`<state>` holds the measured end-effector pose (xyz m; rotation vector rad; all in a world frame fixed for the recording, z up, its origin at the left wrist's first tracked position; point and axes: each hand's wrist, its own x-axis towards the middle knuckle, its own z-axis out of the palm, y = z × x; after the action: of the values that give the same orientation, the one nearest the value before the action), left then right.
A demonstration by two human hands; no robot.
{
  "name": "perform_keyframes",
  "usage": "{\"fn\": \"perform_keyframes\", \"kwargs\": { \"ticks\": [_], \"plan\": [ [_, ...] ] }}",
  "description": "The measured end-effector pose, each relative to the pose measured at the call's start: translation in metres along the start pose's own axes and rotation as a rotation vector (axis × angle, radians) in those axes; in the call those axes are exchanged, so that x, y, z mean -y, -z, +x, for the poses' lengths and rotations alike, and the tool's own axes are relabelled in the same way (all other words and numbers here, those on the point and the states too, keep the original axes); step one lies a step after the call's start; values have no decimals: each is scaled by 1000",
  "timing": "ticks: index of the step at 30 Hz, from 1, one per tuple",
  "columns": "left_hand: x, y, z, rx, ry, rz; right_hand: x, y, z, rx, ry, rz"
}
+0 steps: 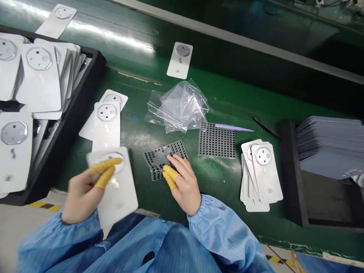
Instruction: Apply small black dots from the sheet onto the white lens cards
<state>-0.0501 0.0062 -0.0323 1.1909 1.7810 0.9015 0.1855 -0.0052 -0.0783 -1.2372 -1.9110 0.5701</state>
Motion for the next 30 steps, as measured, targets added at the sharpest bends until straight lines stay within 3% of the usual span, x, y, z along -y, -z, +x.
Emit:
{"fn": "perform_keyframes", "kwargs": {
  "ticks": [2,4,7,11,16,19,22,26,30],
  "plan": [
    [-2,-15,-5,226,85,-90,3,5,0,-33,13,40],
    [-8,-31,-8,333,133,-210,7,11,0,27,67,44],
    [-15,-47,-9,300,135,-278,15,17,3,151,82,81],
    [-14,-50,-10,345,43,-254,20,17,19,89,104,132],
    [-4,-52,-8,388,-213,-77,14,9,31,110,308,-79],
    [-1,-55,-5,408,-255,-48,7,3,26,70,346,-116],
    [-2,-58,-3,421,-253,-32,2,-5,21,32,258,-15],
    [0,-53,3,440,-227,-31,-2,-12,22,-22,-31,129],
    [5,-26,13,358,-137,-117,-3,-10,23,-41,-24,85]
  ]
}}
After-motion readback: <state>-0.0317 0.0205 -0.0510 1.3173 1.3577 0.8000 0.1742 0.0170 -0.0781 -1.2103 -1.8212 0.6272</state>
